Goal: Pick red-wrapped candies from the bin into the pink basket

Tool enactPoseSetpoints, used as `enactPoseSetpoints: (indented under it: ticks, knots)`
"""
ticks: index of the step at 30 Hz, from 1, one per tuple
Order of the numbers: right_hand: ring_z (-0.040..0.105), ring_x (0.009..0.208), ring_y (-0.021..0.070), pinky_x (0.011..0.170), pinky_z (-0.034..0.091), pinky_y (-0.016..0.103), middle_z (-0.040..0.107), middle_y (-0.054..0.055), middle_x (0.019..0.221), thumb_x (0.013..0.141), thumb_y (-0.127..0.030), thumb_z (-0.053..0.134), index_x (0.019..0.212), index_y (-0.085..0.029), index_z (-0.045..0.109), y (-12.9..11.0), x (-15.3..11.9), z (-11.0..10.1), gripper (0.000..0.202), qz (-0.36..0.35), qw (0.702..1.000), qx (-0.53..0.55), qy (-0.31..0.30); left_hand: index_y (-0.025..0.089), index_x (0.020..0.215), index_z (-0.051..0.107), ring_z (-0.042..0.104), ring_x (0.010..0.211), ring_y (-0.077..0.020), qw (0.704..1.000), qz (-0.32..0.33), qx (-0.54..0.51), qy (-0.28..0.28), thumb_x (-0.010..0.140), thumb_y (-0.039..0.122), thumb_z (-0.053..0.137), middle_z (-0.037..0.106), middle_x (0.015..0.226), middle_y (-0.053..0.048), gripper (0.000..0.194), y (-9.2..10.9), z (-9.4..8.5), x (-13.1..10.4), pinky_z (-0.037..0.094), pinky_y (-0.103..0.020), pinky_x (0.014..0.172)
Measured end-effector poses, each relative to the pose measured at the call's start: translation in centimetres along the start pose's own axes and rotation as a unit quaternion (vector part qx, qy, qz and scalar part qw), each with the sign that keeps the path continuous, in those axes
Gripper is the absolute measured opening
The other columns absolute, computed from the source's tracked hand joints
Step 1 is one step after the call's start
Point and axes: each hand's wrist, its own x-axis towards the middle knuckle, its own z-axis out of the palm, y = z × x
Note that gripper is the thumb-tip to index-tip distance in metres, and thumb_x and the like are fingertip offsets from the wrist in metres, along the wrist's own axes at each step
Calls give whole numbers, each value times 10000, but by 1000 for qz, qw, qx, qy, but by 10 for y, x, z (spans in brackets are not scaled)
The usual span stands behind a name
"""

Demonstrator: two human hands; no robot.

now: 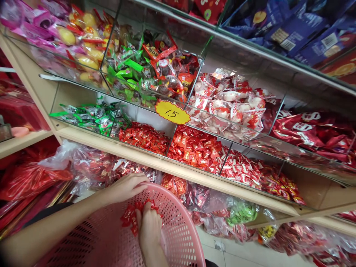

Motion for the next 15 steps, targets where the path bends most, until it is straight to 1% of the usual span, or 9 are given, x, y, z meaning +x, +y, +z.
enactPoseSetpoints:
  ticks: [2,4,5,7,9,10,12,13,15]
  knots:
    - [590,482,218,448,269,254,628,49,556,833,-393,499,771,-193,558,0,4,-15,218,-14,999,37,37,193,907,622,548,839,-164,1000,-3,-8,-3,871,230,408,596,904,-36,220,1,-1,0,395,-250,742]
    - [534,415,166,436,265,241,589,14,504,846,-433,468,709,-200,535,0,13,-43,278,-27,993,81,76,198,905,621,548,846,-166,1000,-3,-12,-8,870,231,411,597,908,-36,215,1,0,0,396,-251,746]
    - [499,389,140,435,271,232,569,-3,493,857,-436,449,711,-200,527,2,19,-61,289,-30,989,103,98,198,908,619,548,847,-167,1000,-1,-11,-8,870,233,412,598,907,-36,213,0,0,0,396,-252,747]
    - [488,420,113,468,312,216,565,-13,528,869,-415,434,723,-196,524,11,38,-102,279,-50,977,142,153,194,901,613,549,844,-171,1000,4,-4,-8,870,236,415,598,897,-38,206,-1,1,1,392,-255,741]
    - [509,493,117,517,352,218,590,3,617,871,-389,430,794,-188,541,29,62,-142,242,-55,965,137,218,185,874,607,549,833,-173,1000,11,4,-9,869,232,417,598,881,-40,196,-2,1,1,387,-254,727]
    - [521,536,125,545,368,227,599,16,668,863,-374,440,836,-184,551,42,74,-158,222,-63,963,113,236,182,858,604,549,827,-172,1000,14,8,-11,867,229,419,597,874,-40,190,-2,1,1,385,-254,719]
    - [543,649,155,615,393,260,604,59,804,844,-334,452,921,-175,572,70,98,-182,214,-92,964,38,245,179,855,600,550,821,-170,1000,16,13,-16,869,226,416,597,870,-39,191,-2,0,1,384,-253,713]
    - [543,695,170,643,398,279,591,79,858,835,-318,455,938,-171,584,85,109,-190,221,-106,966,0,237,179,870,601,551,828,-170,1000,15,16,-17,871,226,414,597,879,-40,193,-2,0,1,385,-255,719]
    - [536,769,194,687,406,300,552,93,881,815,-274,462,948,-169,610,110,124,-197,225,-122,971,-46,200,180,906,602,553,847,-172,999,13,24,-19,874,225,410,599,900,-44,201,-2,0,1,389,-259,737]
